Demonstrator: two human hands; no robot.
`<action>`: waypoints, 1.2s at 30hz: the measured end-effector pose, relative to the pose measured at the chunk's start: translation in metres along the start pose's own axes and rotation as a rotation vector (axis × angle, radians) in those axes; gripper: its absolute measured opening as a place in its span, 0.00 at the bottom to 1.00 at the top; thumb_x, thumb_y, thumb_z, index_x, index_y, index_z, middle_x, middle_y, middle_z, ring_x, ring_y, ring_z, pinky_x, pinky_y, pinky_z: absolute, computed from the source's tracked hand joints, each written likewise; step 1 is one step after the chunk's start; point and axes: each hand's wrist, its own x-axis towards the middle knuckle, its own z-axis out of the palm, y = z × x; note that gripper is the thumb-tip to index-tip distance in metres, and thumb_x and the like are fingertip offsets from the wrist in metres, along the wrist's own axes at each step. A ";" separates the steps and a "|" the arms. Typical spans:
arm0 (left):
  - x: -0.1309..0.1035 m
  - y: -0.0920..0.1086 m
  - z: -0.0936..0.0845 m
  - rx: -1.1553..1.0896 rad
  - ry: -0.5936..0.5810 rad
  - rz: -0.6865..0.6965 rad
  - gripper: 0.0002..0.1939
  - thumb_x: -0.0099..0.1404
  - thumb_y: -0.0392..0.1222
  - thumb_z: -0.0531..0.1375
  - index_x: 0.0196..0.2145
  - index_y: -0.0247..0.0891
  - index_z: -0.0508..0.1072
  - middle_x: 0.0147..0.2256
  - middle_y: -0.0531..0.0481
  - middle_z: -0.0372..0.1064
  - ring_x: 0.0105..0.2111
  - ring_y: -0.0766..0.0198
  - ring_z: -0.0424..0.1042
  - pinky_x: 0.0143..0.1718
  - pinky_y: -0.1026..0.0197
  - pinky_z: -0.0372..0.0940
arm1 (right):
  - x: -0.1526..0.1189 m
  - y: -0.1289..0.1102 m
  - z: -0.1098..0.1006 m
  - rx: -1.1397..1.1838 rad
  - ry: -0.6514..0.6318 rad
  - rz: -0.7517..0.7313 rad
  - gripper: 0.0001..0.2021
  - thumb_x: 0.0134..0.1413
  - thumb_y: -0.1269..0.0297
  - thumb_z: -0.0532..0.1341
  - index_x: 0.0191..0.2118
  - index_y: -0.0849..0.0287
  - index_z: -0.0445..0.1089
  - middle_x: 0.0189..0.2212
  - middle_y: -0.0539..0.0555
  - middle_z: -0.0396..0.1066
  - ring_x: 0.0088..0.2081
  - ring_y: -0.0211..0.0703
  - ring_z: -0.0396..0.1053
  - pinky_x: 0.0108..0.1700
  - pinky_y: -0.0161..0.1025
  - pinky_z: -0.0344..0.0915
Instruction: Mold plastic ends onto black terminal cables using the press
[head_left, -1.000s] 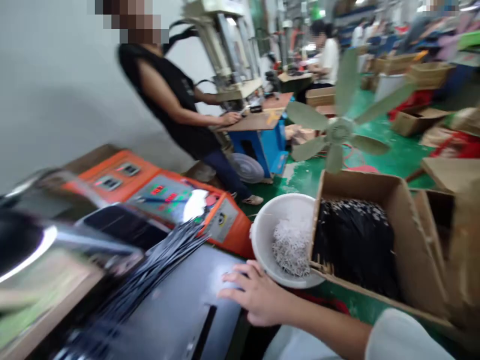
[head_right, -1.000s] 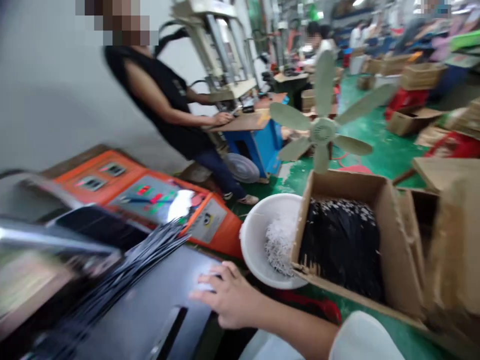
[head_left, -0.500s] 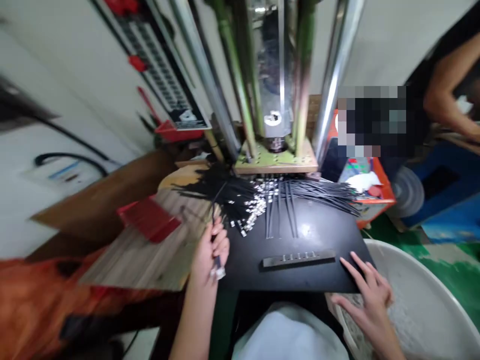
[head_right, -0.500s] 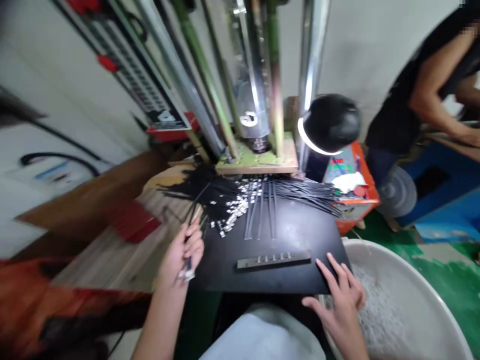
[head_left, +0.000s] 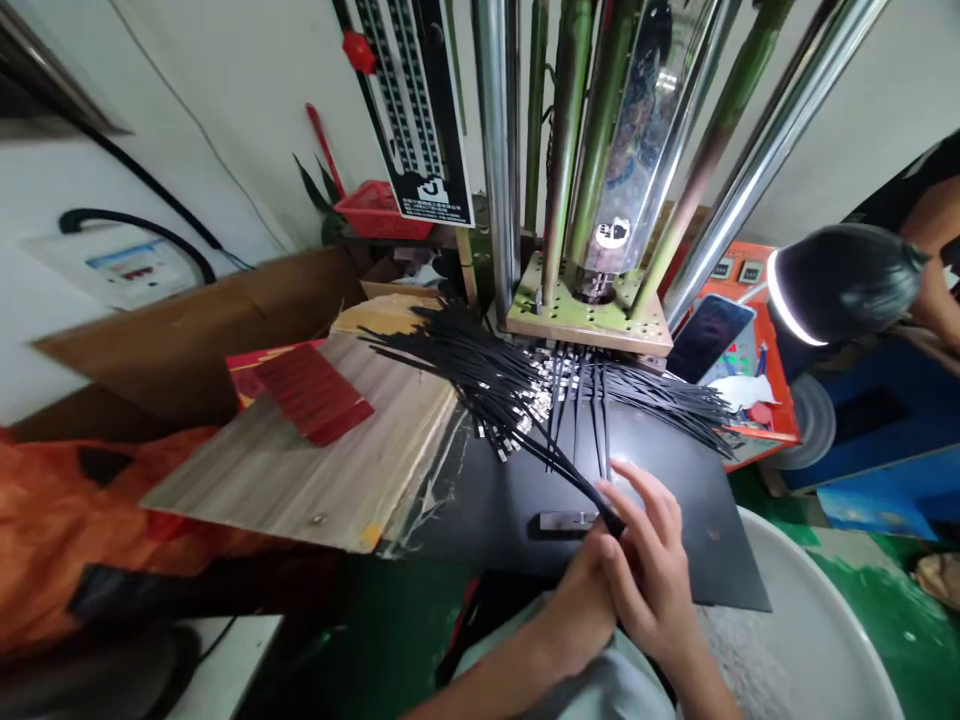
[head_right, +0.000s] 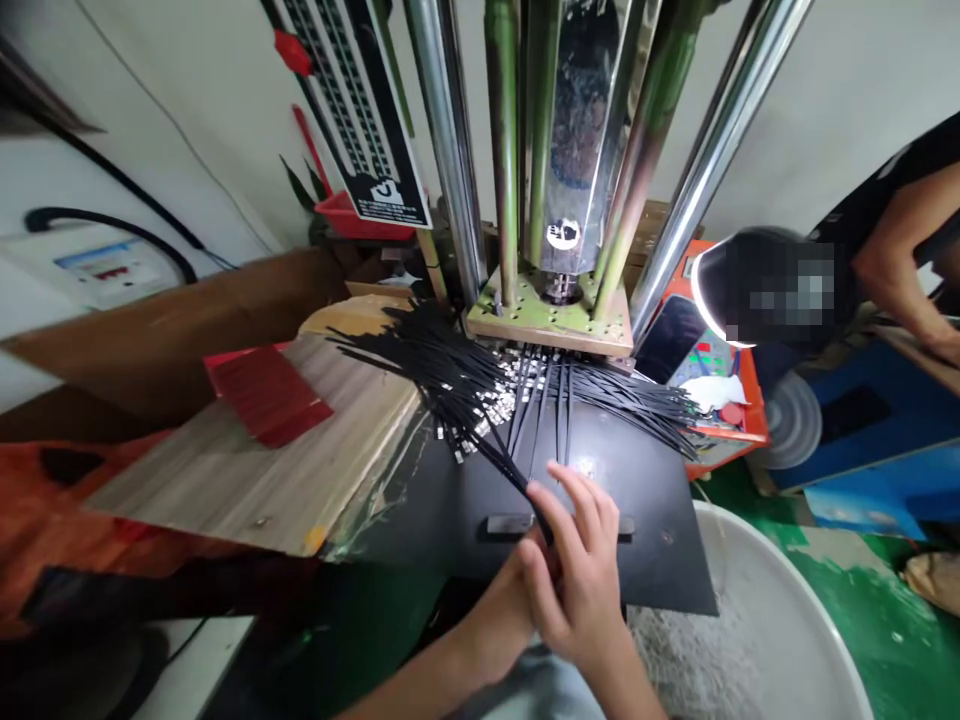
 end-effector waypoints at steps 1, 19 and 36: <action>-0.001 0.006 -0.008 0.135 -0.056 -0.030 0.04 0.57 0.42 0.66 0.31 0.43 0.75 0.29 0.50 0.72 0.35 0.56 0.72 0.41 0.57 0.69 | -0.005 0.002 -0.001 0.055 -0.039 0.154 0.21 0.63 0.64 0.56 0.61 0.54 0.63 0.61 0.59 0.63 0.61 0.52 0.62 0.58 0.49 0.64; -0.025 0.077 -0.047 0.936 -0.310 0.677 0.12 0.67 0.40 0.59 0.44 0.55 0.77 0.39 0.48 0.73 0.42 0.56 0.75 0.43 0.54 0.72 | -0.014 0.016 -0.044 0.811 0.208 0.419 0.08 0.63 0.56 0.58 0.33 0.50 0.62 0.22 0.46 0.60 0.23 0.39 0.70 0.23 0.36 0.72; 0.022 0.031 -0.031 1.775 -0.202 0.511 0.10 0.67 0.30 0.52 0.37 0.39 0.72 0.46 0.42 0.72 0.41 0.54 0.74 0.42 0.52 0.69 | -0.023 0.041 -0.006 -0.082 -0.164 0.001 0.10 0.62 0.75 0.55 0.43 0.55 0.69 0.38 0.53 0.77 0.46 0.43 0.75 0.54 0.45 0.69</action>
